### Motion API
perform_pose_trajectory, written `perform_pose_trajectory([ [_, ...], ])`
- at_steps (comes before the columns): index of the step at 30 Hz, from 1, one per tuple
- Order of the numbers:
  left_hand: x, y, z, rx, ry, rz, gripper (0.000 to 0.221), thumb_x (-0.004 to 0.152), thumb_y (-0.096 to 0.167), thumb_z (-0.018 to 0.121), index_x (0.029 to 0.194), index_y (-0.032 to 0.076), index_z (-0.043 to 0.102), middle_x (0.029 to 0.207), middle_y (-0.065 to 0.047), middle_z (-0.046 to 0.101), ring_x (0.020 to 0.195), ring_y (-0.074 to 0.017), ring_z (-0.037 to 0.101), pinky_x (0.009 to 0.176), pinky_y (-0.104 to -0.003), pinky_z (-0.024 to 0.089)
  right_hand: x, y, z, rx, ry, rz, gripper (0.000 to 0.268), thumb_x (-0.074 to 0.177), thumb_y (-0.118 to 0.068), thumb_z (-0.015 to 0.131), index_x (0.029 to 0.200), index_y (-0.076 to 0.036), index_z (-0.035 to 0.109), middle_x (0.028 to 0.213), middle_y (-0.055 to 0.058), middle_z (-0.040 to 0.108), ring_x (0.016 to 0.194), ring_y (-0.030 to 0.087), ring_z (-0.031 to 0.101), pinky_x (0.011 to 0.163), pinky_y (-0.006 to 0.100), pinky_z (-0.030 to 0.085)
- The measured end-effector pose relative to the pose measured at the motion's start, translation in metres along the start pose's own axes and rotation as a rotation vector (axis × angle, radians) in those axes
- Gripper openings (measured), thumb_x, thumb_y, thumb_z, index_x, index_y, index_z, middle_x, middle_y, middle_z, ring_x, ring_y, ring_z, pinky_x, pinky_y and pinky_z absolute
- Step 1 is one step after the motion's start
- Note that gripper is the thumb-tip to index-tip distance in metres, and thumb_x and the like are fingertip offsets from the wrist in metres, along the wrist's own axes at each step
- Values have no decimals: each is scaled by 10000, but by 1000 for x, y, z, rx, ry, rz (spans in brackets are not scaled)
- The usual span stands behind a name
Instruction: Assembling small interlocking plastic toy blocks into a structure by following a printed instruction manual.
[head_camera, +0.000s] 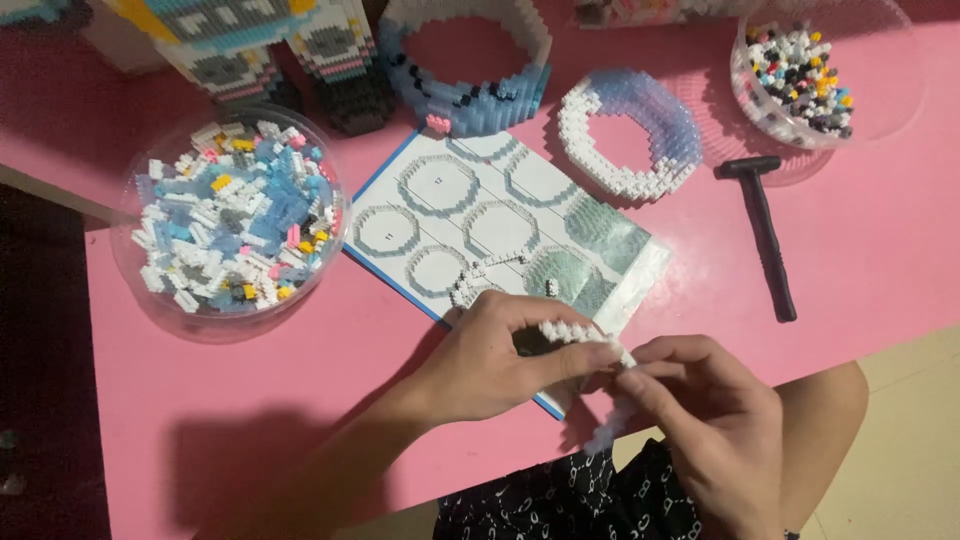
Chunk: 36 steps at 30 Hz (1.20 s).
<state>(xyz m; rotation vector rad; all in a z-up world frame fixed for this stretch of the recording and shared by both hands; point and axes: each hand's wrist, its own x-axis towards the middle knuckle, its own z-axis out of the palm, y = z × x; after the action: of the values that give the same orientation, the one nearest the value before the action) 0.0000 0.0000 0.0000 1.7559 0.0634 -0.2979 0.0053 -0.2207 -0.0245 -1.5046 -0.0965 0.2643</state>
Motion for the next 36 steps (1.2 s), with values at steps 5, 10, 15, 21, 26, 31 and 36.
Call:
perform_pose_trajectory([
  [5, 4, -18, 5, -77, 84, 80, 413, 834, 473, 764, 952, 78, 778, 1013, -16, 748, 1040, -112, 664, 904, -264, 509, 6, 1, 5, -63, 64, 112, 231, 850, 35, 756, 1058, 123, 707, 764, 241, 809, 565, 350, 791, 487, 485, 742],
  [10, 2, -20, 3, -93, 93, 214, 342, 912, 400, 753, 821, 72, 724, 826, 26, 662, 808, -99, 632, 768, -256, 513, 11, -6, 11, -55, 34, 253, 228, 882, -34, 719, 1033, 134, 753, 768, 337, 831, 481, 506, 803, 424, 595, 735],
  [15, 6, -26, 3, -50, 140, 255, 404, 878, 442, 752, 922, 41, 781, 933, -31, 761, 933, -144, 729, 899, -280, 578, 13, -15, 17, -76, 31, 337, 259, 949, -55, 680, 923, 186, 769, 723, 350, 789, 493, 515, 782, 481, 590, 726],
  [21, 1, -19, 1, -242, 84, 212, 263, 942, 308, 776, 770, 117, 720, 728, 56, 632, 694, -41, 571, 685, -234, 450, 12, -8, 19, -56, 74, 297, 225, 959, -84, 690, 922, 135, 724, 723, 265, 695, 543, 433, 730, 460, 644, 742],
  [26, -2, -15, 2, -258, 89, 135, 280, 913, 365, 778, 788, 119, 732, 685, 72, 600, 646, -42, 524, 627, -237, 413, 4, 9, 15, -103, 41, 137, 194, 977, -92, 691, 960, 93, 748, 781, 216, 772, 644, 296, 740, 568, 458, 716],
  [31, 1, -19, 3, -217, 94, 122, 349, 912, 363, 782, 715, 88, 696, 723, 70, 600, 726, -50, 548, 705, -244, 437, 2, 2, 19, -71, 34, 141, 185, 966, -92, 692, 940, 82, 748, 777, 227, 801, 620, 310, 778, 511, 474, 738],
  [36, 2, -23, 5, -375, 89, 90, 232, 919, 278, 814, 781, 124, 708, 705, 60, 683, 690, -29, 583, 680, -227, 463, 2, 10, 9, -123, -19, 122, 178, 976, -79, 709, 920, 78, 769, 764, 148, 737, 672, 218, 688, 613, 381, 703],
])
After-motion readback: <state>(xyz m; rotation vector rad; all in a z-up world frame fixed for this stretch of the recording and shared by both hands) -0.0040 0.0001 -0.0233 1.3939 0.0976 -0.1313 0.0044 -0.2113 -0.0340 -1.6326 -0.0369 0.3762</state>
